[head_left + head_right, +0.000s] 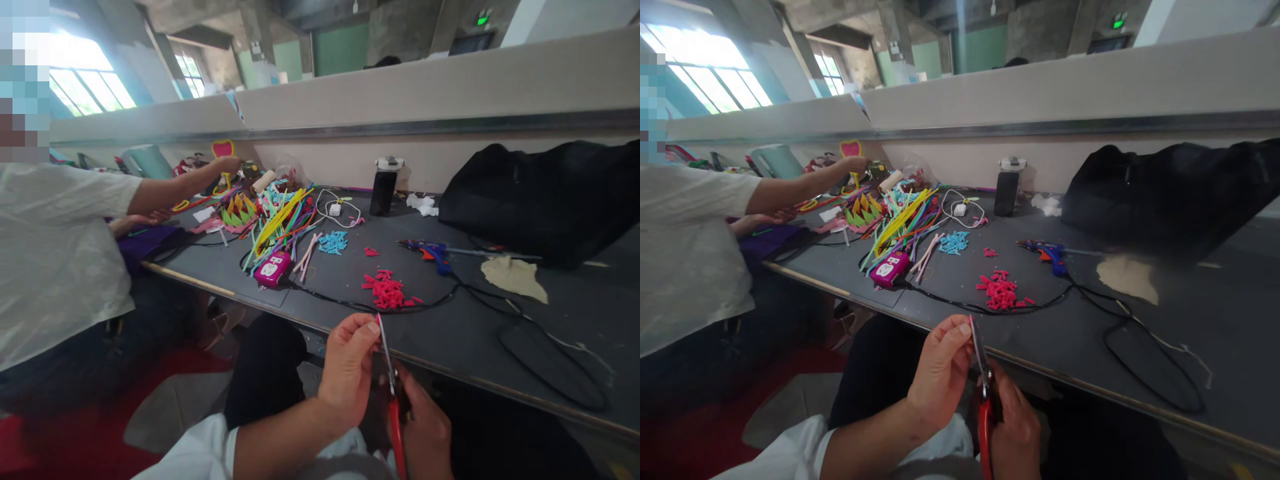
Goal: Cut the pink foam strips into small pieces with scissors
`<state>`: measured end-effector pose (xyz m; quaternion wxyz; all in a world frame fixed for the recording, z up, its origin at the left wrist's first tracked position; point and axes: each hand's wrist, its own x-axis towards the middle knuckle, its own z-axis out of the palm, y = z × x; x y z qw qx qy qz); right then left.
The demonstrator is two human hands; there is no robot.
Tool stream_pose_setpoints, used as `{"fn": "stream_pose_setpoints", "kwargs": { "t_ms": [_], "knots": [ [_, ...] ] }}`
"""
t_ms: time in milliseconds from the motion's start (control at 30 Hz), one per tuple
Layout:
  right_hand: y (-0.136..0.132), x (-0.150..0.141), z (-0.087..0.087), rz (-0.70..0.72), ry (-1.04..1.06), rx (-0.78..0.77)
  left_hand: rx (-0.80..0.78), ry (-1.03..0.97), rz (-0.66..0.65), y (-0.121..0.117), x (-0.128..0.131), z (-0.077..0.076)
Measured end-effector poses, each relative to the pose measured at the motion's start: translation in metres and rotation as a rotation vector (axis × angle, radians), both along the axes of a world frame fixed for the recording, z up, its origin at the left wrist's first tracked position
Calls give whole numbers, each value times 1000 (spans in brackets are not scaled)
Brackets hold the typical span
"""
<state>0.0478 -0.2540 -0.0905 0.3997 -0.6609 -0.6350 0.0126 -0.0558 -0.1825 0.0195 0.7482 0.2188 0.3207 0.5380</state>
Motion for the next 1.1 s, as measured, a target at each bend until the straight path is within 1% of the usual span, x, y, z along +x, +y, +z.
{"fn": "stream_pose_setpoints", "kwargs": {
  "t_ms": [67,167,367,533,667,833,967,1033,1100],
  "knots": [
    [0,2,-2,21,-9,-6,6,2,0,0,0,0],
    [0,3,-4,10,21,-29,-2,2,-7,0,0,1],
    [-1,-1,0,-32,80,-43,-16,12,-5,1,0,5],
    [1,-2,2,39,45,35,-19,22,-39,4,-6,5],
    [2,-6,7,-12,34,87,16,41,-26,7,-12,3],
    [3,-7,11,-33,-24,58,77,142,43,11,-15,1],
    [4,-4,13,-62,18,90,95,228,-2,11,-18,-5],
    [4,-4,16,-64,28,130,104,362,-65,8,-23,-11],
    [5,-3,20,-27,49,138,198,585,-136,3,-30,-19]
  ]
}}
